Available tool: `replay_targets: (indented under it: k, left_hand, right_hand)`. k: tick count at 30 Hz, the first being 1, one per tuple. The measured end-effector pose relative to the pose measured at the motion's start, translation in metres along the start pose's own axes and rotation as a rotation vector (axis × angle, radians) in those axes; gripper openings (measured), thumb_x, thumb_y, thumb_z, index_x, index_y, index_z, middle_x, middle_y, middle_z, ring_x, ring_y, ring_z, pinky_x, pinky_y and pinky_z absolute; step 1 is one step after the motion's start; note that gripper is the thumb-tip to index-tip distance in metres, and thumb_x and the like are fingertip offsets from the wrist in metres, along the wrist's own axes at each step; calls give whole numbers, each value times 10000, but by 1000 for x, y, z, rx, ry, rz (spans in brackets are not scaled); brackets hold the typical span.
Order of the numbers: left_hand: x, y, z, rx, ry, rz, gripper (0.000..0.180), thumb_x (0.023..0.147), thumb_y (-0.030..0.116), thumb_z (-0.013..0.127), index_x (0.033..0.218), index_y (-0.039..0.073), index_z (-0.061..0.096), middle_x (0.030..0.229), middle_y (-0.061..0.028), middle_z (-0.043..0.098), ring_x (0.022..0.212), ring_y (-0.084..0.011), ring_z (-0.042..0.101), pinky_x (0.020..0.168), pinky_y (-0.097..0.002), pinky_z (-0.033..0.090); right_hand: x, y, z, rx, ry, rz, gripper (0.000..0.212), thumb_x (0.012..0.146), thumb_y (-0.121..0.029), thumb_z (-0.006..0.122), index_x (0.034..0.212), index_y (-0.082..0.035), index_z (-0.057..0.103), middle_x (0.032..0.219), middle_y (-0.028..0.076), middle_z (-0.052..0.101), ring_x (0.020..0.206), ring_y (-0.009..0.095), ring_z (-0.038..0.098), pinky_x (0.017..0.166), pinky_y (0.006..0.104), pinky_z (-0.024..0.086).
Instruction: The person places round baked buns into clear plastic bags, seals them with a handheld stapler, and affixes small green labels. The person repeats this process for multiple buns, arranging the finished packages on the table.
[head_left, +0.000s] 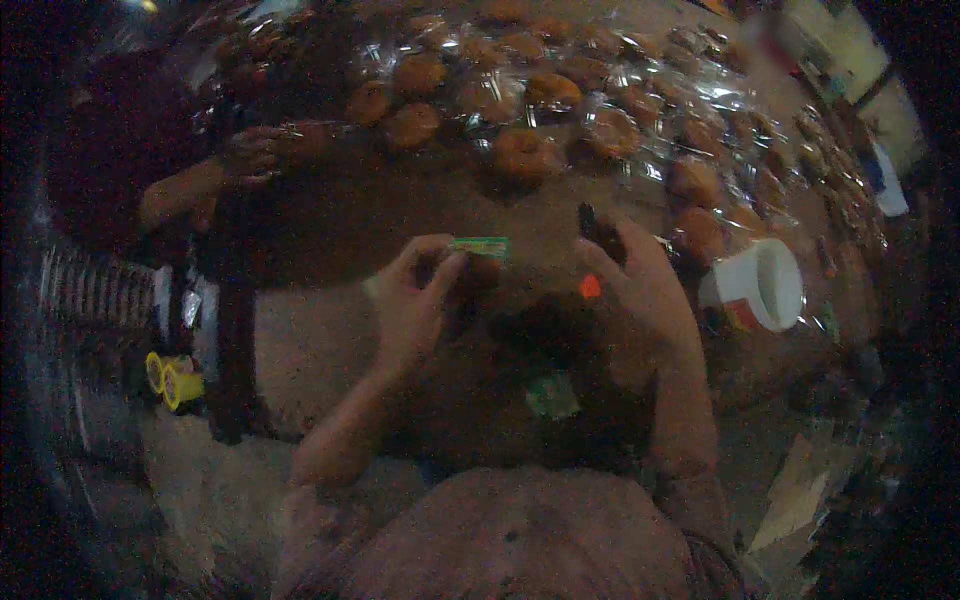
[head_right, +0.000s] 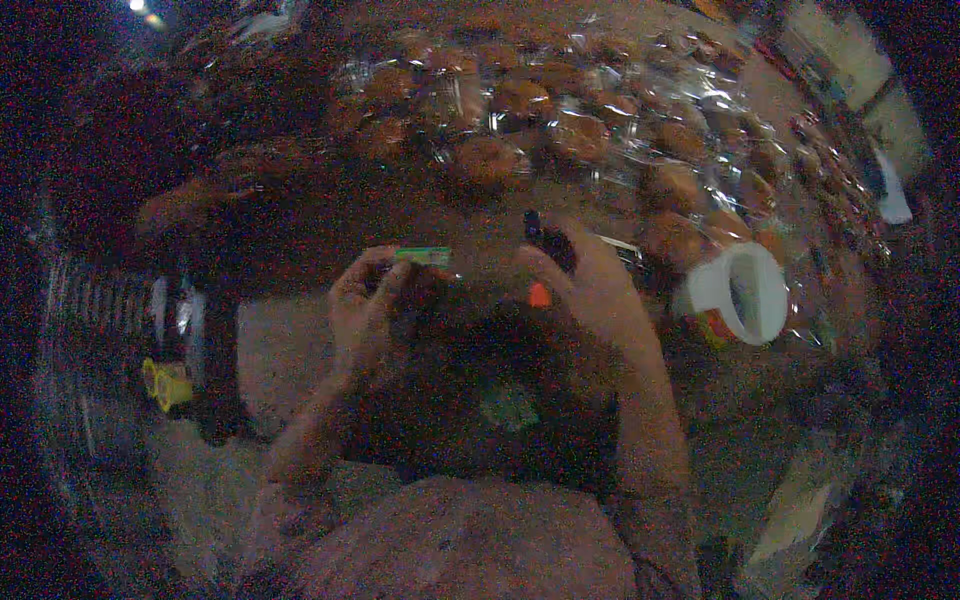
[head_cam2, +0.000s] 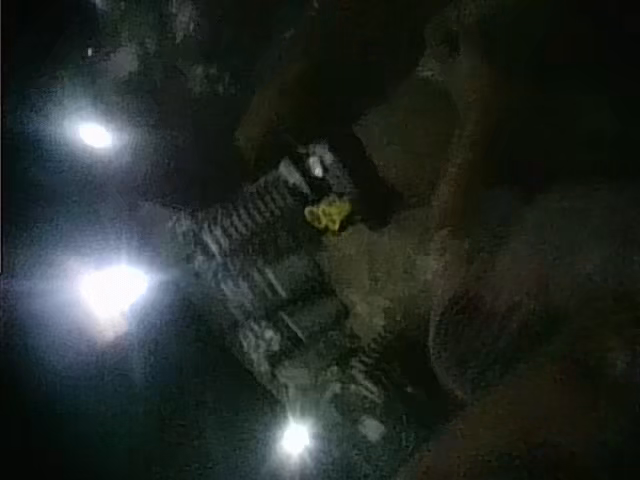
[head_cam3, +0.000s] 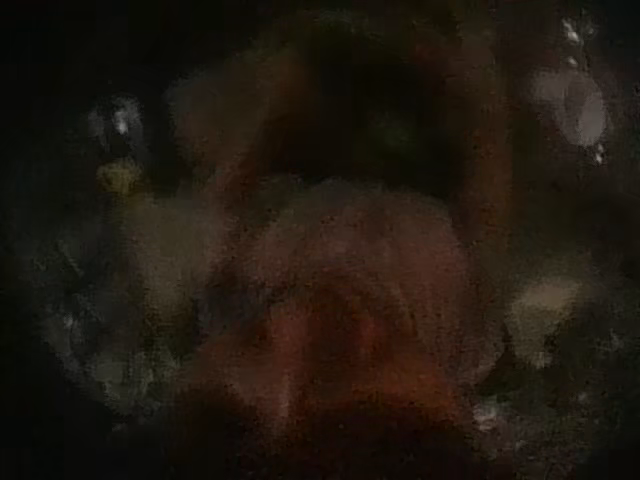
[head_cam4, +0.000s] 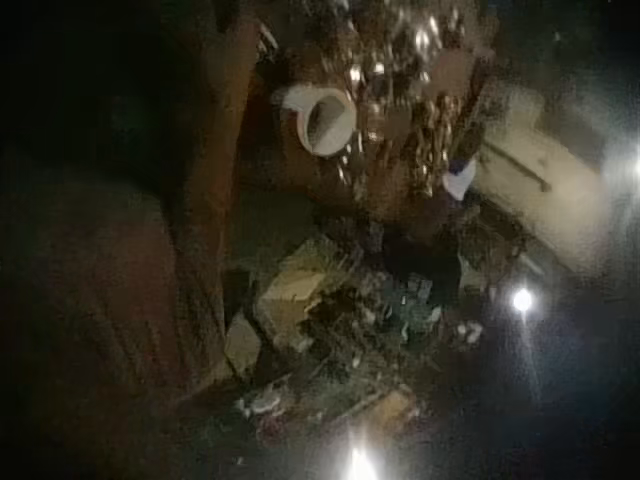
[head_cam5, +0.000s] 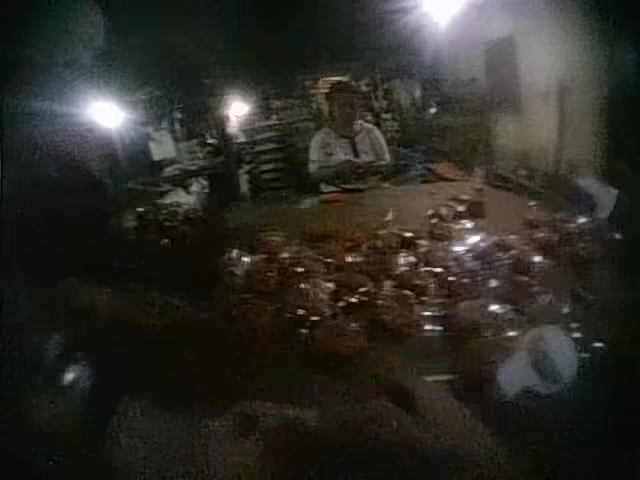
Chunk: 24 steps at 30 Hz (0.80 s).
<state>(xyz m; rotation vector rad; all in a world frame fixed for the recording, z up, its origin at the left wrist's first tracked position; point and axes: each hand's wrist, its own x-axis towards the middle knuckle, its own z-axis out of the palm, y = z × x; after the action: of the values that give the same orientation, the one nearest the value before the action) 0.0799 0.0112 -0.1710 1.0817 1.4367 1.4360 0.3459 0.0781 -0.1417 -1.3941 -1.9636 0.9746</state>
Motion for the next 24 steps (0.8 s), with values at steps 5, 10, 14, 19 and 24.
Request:
replay_targets:
  k: [5, 10, 14, 19, 24]
  left_hand:
    - [-4, 5, -1, -66, -75, 52, 159, 933, 124, 679, 1063, 36, 656, 1021, -26, 662, 973, -115, 596, 886, -291, 486]
    - [-12, 11, 1, 30, -115, 101, 181, 926, 143, 698, 1065, 35, 654, 1041, -29, 658, 983, -122, 601, 895, -289, 483]
    - [-21, 14, 4, -52, -130, 43, 179, 921, 129, 705, 1060, 29, 652, 1038, -34, 655, 980, -126, 606, 865, -281, 494]
    - [-22, 15, 10, -50, -77, 154, 170, 914, 103, 697, 1042, 1, 651, 1033, -64, 650, 959, -152, 621, 836, -284, 507]
    - [-24, 16, 7, 91, -41, 339, 182, 898, 91, 695, 1024, -26, 635, 1040, -117, 642, 953, -192, 635, 833, -301, 508]
  right_hand:
    - [15, -4, 7, 969, 112, 331, 283, 983, -300, 620, 1074, -32, 617, 905, 67, 661, 804, 191, 641, 703, 314, 526]
    - [27, -27, 43, 1438, 2, 254, 375, 1037, -422, 480, 1025, -62, 584, 828, 53, 605, 736, 178, 605, 644, 317, 508]
    - [31, -44, 57, 1337, 65, 58, 417, 1037, -476, 445, 1029, -74, 556, 812, 54, 591, 744, 177, 599, 645, 325, 502]
    - [33, -69, 75, 1088, 289, -62, 383, 1048, -450, 409, 990, -93, 538, 814, 56, 588, 726, 167, 587, 652, 317, 492]
    - [25, -85, 100, 928, 457, -179, 376, 1070, -417, 372, 971, -82, 510, 800, 42, 565, 680, 131, 549, 626, 291, 477]
